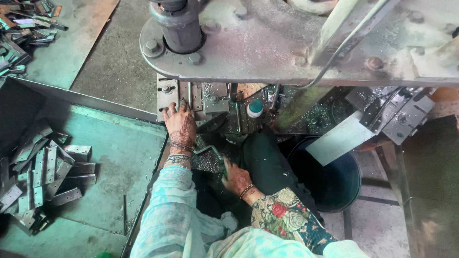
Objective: The person sits on the floor and repeatedly places small metal plates into a punching machine, activates the press, and removes the finished pieces. They occasionally wipe the plates with a cloth and continue the cycle throughout the clip.
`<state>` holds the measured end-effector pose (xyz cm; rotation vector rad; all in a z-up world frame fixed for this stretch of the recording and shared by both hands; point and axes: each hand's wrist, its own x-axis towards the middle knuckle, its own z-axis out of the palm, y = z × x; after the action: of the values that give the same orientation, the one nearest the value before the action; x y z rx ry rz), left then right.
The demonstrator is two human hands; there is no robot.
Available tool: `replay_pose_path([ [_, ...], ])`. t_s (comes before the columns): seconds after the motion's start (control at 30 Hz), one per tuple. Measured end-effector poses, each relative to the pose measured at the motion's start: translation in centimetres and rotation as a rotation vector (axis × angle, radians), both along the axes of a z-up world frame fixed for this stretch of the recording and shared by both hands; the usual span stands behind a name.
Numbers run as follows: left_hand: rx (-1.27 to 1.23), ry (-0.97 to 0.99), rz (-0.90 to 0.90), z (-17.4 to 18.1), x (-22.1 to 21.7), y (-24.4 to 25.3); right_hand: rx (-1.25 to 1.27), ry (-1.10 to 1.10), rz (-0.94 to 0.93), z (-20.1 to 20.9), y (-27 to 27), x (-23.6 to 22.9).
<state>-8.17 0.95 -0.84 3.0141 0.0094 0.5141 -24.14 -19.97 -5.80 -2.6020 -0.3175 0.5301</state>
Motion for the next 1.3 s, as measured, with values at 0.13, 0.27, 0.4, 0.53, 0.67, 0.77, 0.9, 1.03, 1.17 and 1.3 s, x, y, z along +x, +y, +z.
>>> replay_pose_path([
  [0.13, -0.111, -0.071, -0.003, 0.4, 1.7, 0.1, -0.018, -0.044, 0.036, 3.0, 0.3, 3.1],
  [0.27, -0.137, -0.003, -0.005, -0.4, 3.0, 0.0, -0.082, -0.072, 0.097, 4.8, 1.3, 4.8],
  [0.4, -0.127, 0.024, -0.017, -0.3, 5.5, -0.2, -0.077, -0.045, 0.086, 3.9, 1.4, 5.2],
  [0.53, -0.097, -0.03, -0.027, -1.0, 5.2, 0.1, 0.041, -0.073, -0.006, 0.0, 0.1, 1.9],
  [0.67, -0.095, -0.018, -0.012, -1.4, 3.2, 0.1, 0.04, -0.052, -0.016, -2.1, -0.4, 0.3],
  [0.77, -0.117, 0.005, -0.018, -0.9, 2.7, 0.1, 0.025, -0.047, 0.005, -1.0, -0.3, 1.7],
  [0.9, -0.116, 0.107, -0.007, -0.6, 3.1, 0.4, -0.021, -0.052, 0.063, 2.7, 0.5, 4.0],
  [1.03, -0.076, 0.08, 0.018, -0.2, 5.5, 0.5, -0.06, -0.054, 0.092, 4.6, 1.2, 5.4],
  [1.17, -0.089, 0.134, 0.029, 0.0, 7.2, 0.4, -0.054, -0.056, 0.068, 2.2, 0.6, 4.0],
  [1.3, -0.094, 0.091, 0.014, -0.5, 7.9, 0.7, 0.018, -0.07, -0.017, -3.0, -0.7, 2.1],
])
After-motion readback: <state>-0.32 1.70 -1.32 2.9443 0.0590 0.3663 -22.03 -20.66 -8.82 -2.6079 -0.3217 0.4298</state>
